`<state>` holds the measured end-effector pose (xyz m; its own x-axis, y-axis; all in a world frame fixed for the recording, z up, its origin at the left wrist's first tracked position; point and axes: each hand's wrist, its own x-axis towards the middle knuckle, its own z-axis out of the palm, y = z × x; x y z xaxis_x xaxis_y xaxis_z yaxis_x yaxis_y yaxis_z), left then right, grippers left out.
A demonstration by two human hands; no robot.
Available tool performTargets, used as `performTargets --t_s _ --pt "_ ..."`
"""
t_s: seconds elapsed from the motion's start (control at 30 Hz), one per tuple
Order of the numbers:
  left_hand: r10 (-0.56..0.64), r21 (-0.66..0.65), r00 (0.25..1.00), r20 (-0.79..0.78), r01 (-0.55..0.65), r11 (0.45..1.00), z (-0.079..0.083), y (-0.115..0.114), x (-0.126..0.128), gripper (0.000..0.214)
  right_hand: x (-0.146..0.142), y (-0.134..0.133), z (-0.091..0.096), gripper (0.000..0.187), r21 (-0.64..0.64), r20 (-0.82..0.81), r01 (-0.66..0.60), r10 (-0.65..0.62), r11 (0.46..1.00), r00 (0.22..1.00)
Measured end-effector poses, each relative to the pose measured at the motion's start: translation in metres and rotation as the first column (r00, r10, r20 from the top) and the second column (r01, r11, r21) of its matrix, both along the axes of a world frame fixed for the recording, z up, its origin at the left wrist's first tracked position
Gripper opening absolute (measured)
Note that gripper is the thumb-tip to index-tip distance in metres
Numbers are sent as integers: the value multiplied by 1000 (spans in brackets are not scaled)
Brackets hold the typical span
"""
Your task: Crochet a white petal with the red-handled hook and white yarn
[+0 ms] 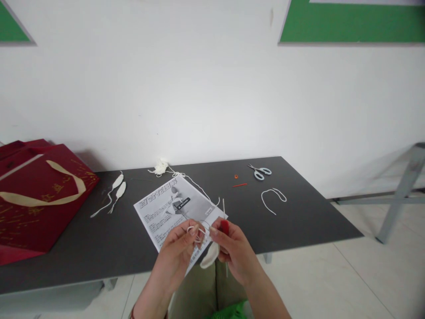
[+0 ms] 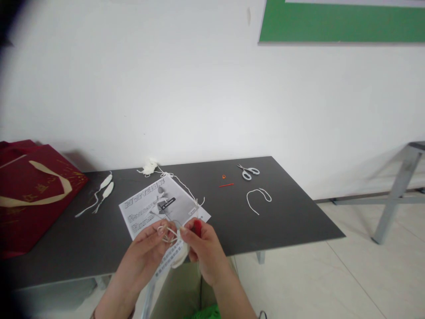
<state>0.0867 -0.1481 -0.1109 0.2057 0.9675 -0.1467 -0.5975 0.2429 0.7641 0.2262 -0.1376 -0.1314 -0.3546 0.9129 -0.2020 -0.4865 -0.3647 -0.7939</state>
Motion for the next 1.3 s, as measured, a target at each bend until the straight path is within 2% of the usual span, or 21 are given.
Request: performTargets --t_s 0.17,0.37,0.53,0.73,0.83,0.93,1.0,1.03,1.17,1.3 --pt "22 16 999 33 -23 1000 -1 1 1 10 -2 0 0 27 -81 -98 75 -83 994 992" --pt "-47 -24 974 223 54 998 0 -1 4 13 -6 -2 -2 27 -109 -118 30 -43 994 992" --pt "-16 -67 993 115 24 997 -1 -2 3 11 -6 -1 -3 29 -116 -49 105 -111 988 993" --pt "-32 -144 981 190 60 988 1 1 3 13 -4 -1 -6 28 -121 -65 113 -122 986 990" --pt "-155 -133 988 22 157 979 -4 1 0 22 -1 -1 -7 27 -149 -76 137 -149 979 986" --pt "-324 -104 908 -267 307 946 -7 1 -11 22 3 -2 -8 25 -126 -90 120 -132 985 987" --pt "-355 -73 863 -359 353 933 -5 2 -19 23 5 -3 -7 25 -111 -101 106 -118 988 988" --pt "-345 -48 868 -356 352 935 -4 3 -22 24 6 -3 -7 26 -109 -104 107 -118 988 988" --pt "-204 9 973 -108 206 979 -1 7 -22 15 6 -2 -4 26 -135 -92 121 -134 983 987" --pt "-33 -30 985 171 39 999 -7 6 -11 17 4 -2 -3 27 -156 -121 98 -117 983 986"
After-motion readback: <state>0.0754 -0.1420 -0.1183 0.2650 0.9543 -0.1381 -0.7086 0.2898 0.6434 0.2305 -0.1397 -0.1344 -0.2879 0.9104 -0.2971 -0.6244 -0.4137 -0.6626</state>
